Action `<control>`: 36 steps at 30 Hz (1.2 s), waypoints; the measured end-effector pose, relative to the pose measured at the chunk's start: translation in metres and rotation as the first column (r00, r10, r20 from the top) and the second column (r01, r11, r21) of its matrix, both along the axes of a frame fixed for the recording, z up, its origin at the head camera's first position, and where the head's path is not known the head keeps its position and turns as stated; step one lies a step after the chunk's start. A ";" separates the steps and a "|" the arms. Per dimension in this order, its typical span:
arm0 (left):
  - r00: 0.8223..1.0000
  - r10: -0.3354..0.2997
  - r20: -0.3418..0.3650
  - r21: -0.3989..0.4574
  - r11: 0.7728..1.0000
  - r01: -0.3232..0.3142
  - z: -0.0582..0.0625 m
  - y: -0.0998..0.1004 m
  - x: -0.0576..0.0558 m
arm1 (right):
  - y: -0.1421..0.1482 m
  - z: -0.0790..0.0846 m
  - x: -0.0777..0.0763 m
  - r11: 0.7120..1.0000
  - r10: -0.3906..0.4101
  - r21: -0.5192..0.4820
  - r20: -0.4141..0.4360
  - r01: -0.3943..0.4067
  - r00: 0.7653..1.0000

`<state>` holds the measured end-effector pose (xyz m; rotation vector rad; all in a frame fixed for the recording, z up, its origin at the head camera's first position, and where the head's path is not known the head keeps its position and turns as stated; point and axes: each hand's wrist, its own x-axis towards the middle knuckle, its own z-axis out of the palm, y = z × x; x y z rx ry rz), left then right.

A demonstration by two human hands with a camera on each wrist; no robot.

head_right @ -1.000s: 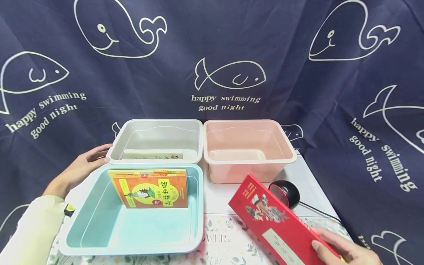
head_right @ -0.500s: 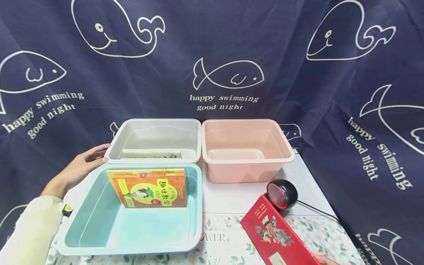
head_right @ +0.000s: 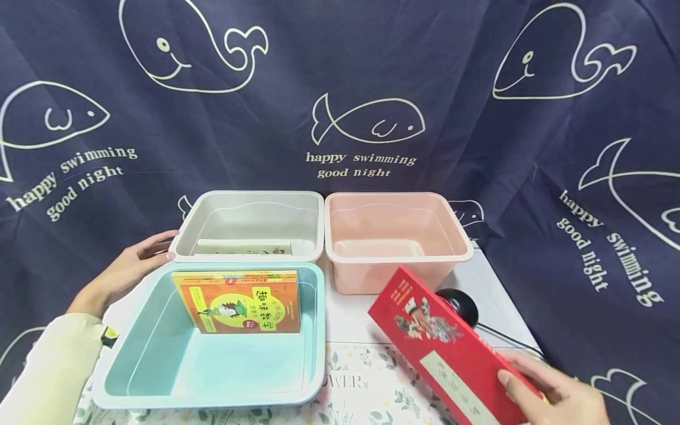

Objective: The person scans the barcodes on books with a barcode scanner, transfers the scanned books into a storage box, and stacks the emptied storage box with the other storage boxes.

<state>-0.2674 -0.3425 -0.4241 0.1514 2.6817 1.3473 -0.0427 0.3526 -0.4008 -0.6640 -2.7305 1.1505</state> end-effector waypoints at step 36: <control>1.000 -0.001 0.010 0.047 0.999 0.001 0.001 0.000 0.001 | -0.175 0.142 -0.247 0.770 0.485 -0.134 -0.512 -0.624 0.709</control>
